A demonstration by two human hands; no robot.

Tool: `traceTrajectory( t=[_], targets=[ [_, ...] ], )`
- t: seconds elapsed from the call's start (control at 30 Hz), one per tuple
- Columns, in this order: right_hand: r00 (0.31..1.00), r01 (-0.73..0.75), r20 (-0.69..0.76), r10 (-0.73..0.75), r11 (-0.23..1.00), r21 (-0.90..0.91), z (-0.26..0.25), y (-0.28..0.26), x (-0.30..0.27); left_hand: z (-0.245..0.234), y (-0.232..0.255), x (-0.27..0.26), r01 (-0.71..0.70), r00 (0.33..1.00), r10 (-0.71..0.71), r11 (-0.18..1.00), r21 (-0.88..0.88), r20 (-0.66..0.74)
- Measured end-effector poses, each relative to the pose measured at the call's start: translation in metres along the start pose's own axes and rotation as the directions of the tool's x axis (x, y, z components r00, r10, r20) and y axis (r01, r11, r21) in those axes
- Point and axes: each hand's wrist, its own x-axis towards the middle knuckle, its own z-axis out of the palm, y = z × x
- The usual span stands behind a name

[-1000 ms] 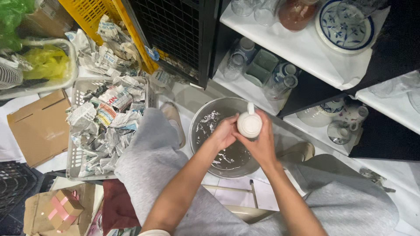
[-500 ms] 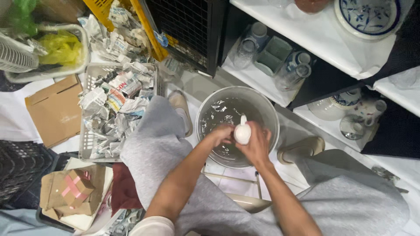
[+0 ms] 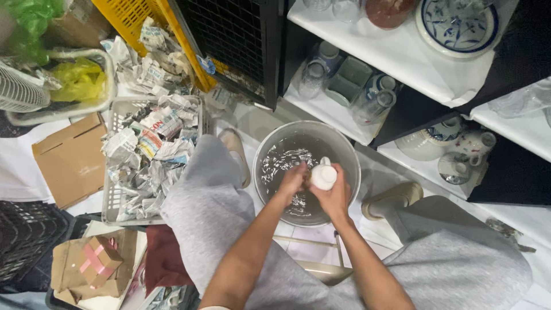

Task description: The person sits on a low stool and washes various ceramic and glass items by hand in a bucket of water. They rinse each item, then place it on a nearby shelf. Items include cups, mugs, and small bowls.

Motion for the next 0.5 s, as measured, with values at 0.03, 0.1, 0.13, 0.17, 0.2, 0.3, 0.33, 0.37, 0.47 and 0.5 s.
traceTrajectory(
  t=[0.03,0.1,0.13,0.17,0.2,0.3,0.33,0.37,0.47,0.5],
  targets=[
    [0.994,-0.109,0.045,0.104,0.984,0.142,-0.001,-0.001,-0.002,-0.005,0.003,0.003,-0.047,0.999,0.047,0.999,0.003,0.004],
    [0.997,-0.038,-0.061,0.049,0.985,0.168,-0.001,-0.001,-0.005,-0.012,0.004,0.006,-0.079,0.997,0.079,0.997,-0.003,-0.007],
    [0.993,0.005,-0.114,0.016,0.984,0.177,0.0,-0.002,-0.003,-0.015,0.006,0.009,-0.071,0.997,0.07,0.997,-0.017,-0.027],
    [0.982,0.103,-0.17,-0.084,0.989,0.107,0.001,-0.002,0.0,-0.017,0.009,0.012,-0.062,0.997,0.061,0.998,-0.031,-0.047],
    [0.96,0.193,-0.213,-0.182,0.981,0.032,0.001,-0.001,-0.002,-0.017,0.007,0.011,-0.063,0.997,0.062,0.998,-0.025,-0.04],
    [0.987,0.033,-0.159,0.005,0.972,0.234,0.003,0.003,-0.003,-0.013,0.004,0.007,-0.056,0.998,0.056,0.998,-0.003,-0.011],
    [0.987,-0.098,-0.084,0.136,0.928,0.36,0.004,0.003,-0.003,-0.011,0.004,0.006,-0.041,0.999,0.041,0.999,0.006,0.001],
    [0.987,-0.125,-0.051,0.149,0.938,0.324,0.005,0.004,-0.004,-0.01,0.004,0.005,-0.027,1.0,0.027,1.0,0.015,0.014],
    [0.992,-0.129,0.02,0.127,0.975,0.184,0.005,0.003,-0.005,-0.009,0.004,0.006,0.012,1.0,-0.012,1.0,0.015,0.016],
    [0.996,-0.081,0.034,0.078,0.99,0.114,0.006,0.002,-0.004,-0.01,0.004,0.009,0.002,1.0,-0.003,1.0,0.009,0.015]
  ],
)
